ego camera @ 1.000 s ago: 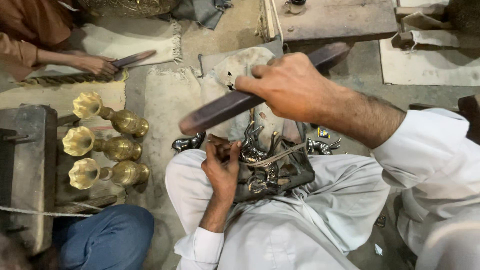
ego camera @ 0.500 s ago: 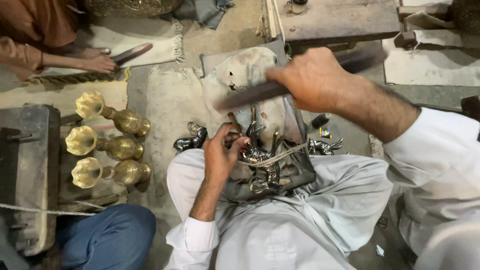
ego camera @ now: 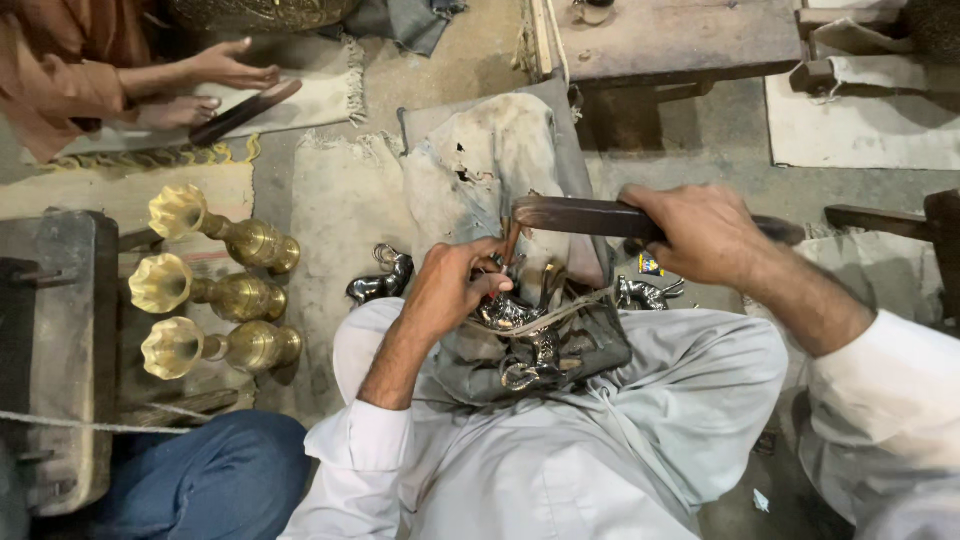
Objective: The person sits cross-legged on the floor holding a metal animal figurine on a cloth pad on their lap and files its surface with a hand file, repositioning and turning the figurine to work different areas. Finished brass vases and other metal figurines sit nearby on the floor.
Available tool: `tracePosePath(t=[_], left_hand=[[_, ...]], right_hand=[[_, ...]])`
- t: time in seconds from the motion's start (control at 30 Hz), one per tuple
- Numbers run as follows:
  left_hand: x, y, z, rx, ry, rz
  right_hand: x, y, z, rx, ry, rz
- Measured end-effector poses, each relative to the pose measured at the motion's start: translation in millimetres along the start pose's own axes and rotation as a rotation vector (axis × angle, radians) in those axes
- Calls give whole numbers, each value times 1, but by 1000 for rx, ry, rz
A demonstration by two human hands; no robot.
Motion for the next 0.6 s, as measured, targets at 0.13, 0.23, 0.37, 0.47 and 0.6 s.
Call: tracePosePath(t=[0.13,0.23,0.37,0.47,0.6], left_hand=[[0,0,1,7,42,-18],[0,1,0,50,43,-11],[-1,11,-6,29,-31,-58],[2,25,-21,-106,-199,-218],[18,36,-40,-150,-349,-435]], right_hand=[[12,-11,-17,176,-164,233],[27,-4,-21,127,-56,86],[24,0,-25,59,-140,-42],[24,-5,-28,177,-166,399],[19,5,-19,75,-150,294]])
Point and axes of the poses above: each hand's wrist, its own z-axis towards the middle knuckle, its own x-axis out of the palm, y = z × x, the point moved 4 cm from there along z, towards the middle knuckle, and after that the axes turned 10 degrees about -x, right-handed, at the moved point
